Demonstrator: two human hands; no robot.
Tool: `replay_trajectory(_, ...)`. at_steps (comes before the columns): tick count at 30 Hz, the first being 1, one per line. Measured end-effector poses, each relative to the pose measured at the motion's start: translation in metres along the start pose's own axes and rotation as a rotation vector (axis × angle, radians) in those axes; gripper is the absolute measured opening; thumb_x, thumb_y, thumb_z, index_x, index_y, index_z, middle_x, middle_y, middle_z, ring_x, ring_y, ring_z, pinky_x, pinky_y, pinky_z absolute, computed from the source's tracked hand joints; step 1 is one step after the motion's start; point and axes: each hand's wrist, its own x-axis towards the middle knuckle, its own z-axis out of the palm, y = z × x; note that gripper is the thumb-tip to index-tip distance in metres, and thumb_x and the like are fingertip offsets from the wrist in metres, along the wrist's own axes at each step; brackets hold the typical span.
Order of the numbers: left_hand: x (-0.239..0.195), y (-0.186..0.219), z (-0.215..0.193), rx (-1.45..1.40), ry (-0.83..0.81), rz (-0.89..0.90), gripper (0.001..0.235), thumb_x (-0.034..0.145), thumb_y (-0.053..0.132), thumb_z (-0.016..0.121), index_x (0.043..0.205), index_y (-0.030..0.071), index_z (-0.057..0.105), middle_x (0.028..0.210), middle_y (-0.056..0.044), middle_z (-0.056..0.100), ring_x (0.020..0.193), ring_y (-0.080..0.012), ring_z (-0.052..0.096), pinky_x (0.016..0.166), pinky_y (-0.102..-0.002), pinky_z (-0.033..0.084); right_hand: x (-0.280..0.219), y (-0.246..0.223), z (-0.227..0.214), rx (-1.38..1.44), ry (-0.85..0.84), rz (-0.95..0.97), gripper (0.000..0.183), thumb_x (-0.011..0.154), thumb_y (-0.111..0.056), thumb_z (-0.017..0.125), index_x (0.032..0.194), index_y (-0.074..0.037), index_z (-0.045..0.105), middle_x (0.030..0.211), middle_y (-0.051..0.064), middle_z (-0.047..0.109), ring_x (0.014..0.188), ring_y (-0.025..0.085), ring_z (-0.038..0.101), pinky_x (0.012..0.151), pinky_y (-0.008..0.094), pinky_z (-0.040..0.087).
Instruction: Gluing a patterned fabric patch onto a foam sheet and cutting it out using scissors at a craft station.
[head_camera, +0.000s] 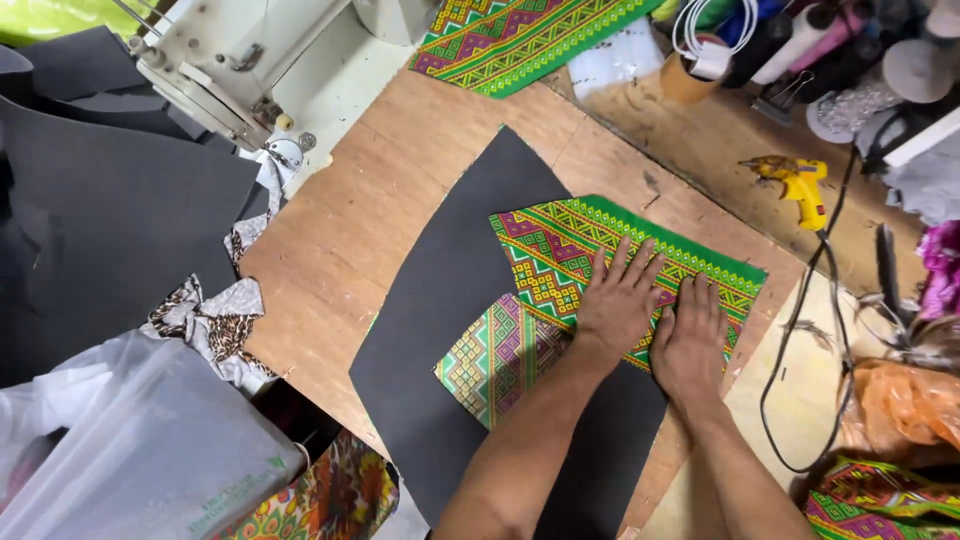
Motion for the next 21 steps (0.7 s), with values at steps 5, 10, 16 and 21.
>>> replay_trajectory(5, 0.000, -0.064, -0.052, 0.151, 0.023, -0.052, 0.064, 0.116, 0.056, 0.007, 0.177, 0.042, 0.021, 0.187, 0.010, 0.014, 0.173, -0.0274, 0.005, 0.139, -0.057, -0.001, 0.000, -0.015, -0.023, 0.009, -0.208, 0.184, 0.065, 0.120, -0.044, 0.027, 0.179, -0.017, 0.027, 0.188, 0.009, 0.019, 0.171, 0.038, 0.013, 0.136, 0.063, 0.008)
replay_trajectory(10, -0.001, -0.134, -0.069, 0.044, 0.060, -0.178, 0.060, 0.118, 0.055, 0.026, 0.176, 0.043, 0.029, 0.186, 0.009, 0.024, 0.172, -0.0321, 0.019, 0.139, -0.060, 0.008, 0.004, -0.011, -0.020, -0.002, -0.282, 0.248, 0.068, 0.119, -0.053, 0.021, 0.181, -0.026, 0.020, 0.189, 0.001, 0.010, 0.173, 0.031, 0.005, 0.136, 0.056, 0.002)
replay_trajectory(16, -0.005, -0.162, -0.059, 0.063, 0.136, -0.208, 0.058, 0.120, 0.049, 0.023, 0.178, 0.042, 0.026, 0.187, 0.009, 0.022, 0.172, -0.0312, 0.016, 0.140, -0.058, 0.009, 0.002, -0.011, -0.020, -0.017, -0.314, 0.255, 0.067, 0.119, -0.052, 0.022, 0.181, -0.026, 0.019, 0.190, 0.001, 0.007, 0.173, 0.030, 0.003, 0.136, 0.056, 0.001)
replay_trajectory(21, -0.013, -0.177, -0.090, -0.166, 0.118, -0.296, 0.086, 0.106, 0.070, 0.059, 0.169, 0.013, 0.043, 0.167, -0.008, 0.047, 0.154, -0.0296, 0.044, 0.126, -0.050, 0.038, 0.001, -0.006, -0.019, -0.024, -0.310, 0.206, 0.069, 0.118, -0.054, 0.021, 0.181, -0.024, 0.018, 0.190, 0.003, 0.007, 0.173, 0.034, 0.004, 0.136, 0.060, 0.004)
